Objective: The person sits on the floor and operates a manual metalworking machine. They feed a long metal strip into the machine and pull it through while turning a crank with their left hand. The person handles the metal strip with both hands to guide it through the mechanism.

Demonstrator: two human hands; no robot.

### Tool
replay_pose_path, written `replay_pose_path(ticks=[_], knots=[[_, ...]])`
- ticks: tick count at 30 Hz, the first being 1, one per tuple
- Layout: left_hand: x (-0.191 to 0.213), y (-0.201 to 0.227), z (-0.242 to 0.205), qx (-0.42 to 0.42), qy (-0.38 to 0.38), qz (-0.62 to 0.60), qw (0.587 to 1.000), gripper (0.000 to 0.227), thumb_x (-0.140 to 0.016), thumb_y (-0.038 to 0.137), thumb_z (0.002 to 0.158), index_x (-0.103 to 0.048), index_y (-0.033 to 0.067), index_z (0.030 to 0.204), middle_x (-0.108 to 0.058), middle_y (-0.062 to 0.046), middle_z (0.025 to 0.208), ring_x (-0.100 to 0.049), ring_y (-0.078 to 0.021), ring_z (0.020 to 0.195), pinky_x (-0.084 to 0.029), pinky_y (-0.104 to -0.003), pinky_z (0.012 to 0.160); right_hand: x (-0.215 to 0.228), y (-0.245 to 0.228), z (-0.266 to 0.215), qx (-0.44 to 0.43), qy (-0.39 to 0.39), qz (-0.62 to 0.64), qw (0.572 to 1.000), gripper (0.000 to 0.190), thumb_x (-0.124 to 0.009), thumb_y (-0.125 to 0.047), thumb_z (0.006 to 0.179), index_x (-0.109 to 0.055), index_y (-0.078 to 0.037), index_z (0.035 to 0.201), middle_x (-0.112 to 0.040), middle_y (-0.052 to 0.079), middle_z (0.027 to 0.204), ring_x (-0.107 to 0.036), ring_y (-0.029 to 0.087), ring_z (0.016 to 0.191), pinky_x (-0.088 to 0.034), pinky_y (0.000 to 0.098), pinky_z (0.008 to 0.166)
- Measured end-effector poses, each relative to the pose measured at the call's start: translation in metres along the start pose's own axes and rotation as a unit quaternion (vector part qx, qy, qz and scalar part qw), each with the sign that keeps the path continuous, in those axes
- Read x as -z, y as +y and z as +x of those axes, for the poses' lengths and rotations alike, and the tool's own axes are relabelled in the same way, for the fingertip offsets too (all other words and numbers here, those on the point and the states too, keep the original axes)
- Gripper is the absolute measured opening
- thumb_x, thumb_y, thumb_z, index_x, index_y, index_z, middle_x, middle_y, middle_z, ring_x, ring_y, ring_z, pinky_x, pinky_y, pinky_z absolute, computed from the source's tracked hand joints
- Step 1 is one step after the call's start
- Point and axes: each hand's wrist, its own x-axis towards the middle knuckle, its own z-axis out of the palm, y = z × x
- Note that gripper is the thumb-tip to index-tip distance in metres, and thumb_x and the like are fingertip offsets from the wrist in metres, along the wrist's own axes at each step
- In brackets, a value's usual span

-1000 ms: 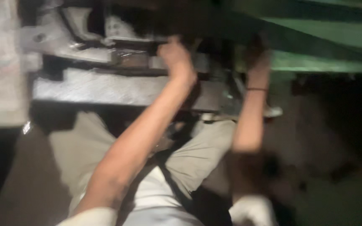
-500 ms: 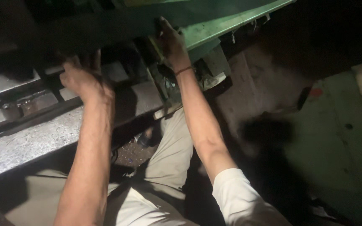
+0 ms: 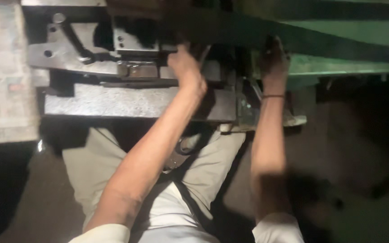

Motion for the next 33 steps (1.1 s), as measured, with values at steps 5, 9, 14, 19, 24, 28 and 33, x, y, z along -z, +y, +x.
replay_pose_path(ticks=[5, 9, 14, 19, 24, 28, 33], knots=[[0.003, -0.006, 0.002, -0.012, -0.012, 0.000, 1.000, 0.029, -0.051, 0.016, 0.099, -0.057, -0.0117, 0.097, -0.065, -0.019, 0.096, -0.065, -0.0277, 0.085, -0.062, -0.038, 0.074, -0.008, 0.012, 0.006, 0.059, 0.048, -0.041, 0.996, 0.044, -0.055, -0.029, 0.107, -0.060, -0.006, 0.144, -0.057, 0.019, 0.148, -0.057, 0.036, 0.131, -0.042, 0.0472, 0.107], [0.005, -0.011, 0.006, -0.033, 0.023, 0.067, 0.997, 0.030, -0.055, 0.018, 0.100, -0.057, -0.0116, 0.099, -0.064, -0.019, 0.098, -0.062, -0.0211, 0.084, -0.054, -0.033, 0.070, 0.000, 0.006, 0.000, 0.034, 0.018, -0.101, 0.994, 0.040, -0.049, -0.024, 0.110, -0.062, -0.008, 0.144, -0.057, 0.015, 0.150, -0.055, 0.034, 0.132, -0.040, 0.0473, 0.109], [0.002, -0.008, 0.001, -0.031, 0.021, 0.085, 0.996, 0.030, -0.056, 0.019, 0.098, -0.055, -0.0111, 0.095, -0.063, -0.017, 0.088, -0.058, -0.0200, 0.074, -0.051, -0.036, 0.064, 0.003, 0.004, 0.003, 0.064, 0.025, -0.064, 0.996, 0.036, -0.047, -0.017, 0.115, -0.060, -0.005, 0.146, -0.057, 0.018, 0.150, -0.056, 0.033, 0.134, -0.047, 0.0395, 0.109], [0.002, -0.016, 0.004, -0.055, 0.013, 0.037, 0.998, 0.028, -0.058, 0.016, 0.097, -0.051, -0.0074, 0.083, -0.056, -0.009, 0.078, -0.052, -0.0170, 0.071, -0.046, -0.036, 0.063, -0.015, 0.021, 0.004, 0.081, 0.071, 0.059, 0.992, 0.033, -0.053, -0.011, 0.113, -0.059, -0.002, 0.144, -0.062, 0.017, 0.145, -0.062, 0.029, 0.131, -0.050, 0.0354, 0.109], [0.000, -0.015, 0.003, -0.056, 0.019, 0.052, 0.997, 0.033, -0.061, 0.016, 0.096, -0.052, -0.0034, 0.071, -0.054, -0.006, 0.068, -0.046, -0.0147, 0.065, -0.039, -0.035, 0.056, -0.027, 0.027, 0.013, 0.087, 0.055, 0.260, 0.960, 0.037, -0.053, -0.003, 0.109, -0.053, 0.002, 0.145, -0.061, 0.019, 0.146, -0.062, 0.031, 0.131, -0.048, 0.0363, 0.111], [0.000, -0.014, 0.002, -0.051, 0.016, 0.063, 0.997, 0.043, -0.061, 0.018, 0.100, -0.046, -0.0035, 0.065, -0.048, -0.006, 0.064, -0.041, -0.0154, 0.062, -0.035, -0.036, 0.053, 0.013, -0.012, -0.008, 0.051, 0.062, 0.027, 0.996, 0.036, -0.057, -0.012, 0.107, -0.059, -0.002, 0.142, -0.064, 0.021, 0.138, -0.063, 0.037, 0.122, -0.050, 0.0418, 0.101], [0.005, -0.026, 0.012, -0.068, 0.017, 0.079, 0.994, 0.037, -0.057, 0.015, 0.103, -0.045, -0.0066, 0.076, -0.051, -0.010, 0.073, -0.045, -0.0160, 0.068, -0.039, -0.034, 0.057, 0.042, -0.053, -0.009, 0.004, 0.019, -0.018, 1.000, 0.035, -0.048, -0.021, 0.113, -0.060, -0.005, 0.142, -0.063, 0.019, 0.142, -0.063, 0.040, 0.121, -0.048, 0.0471, 0.103]])
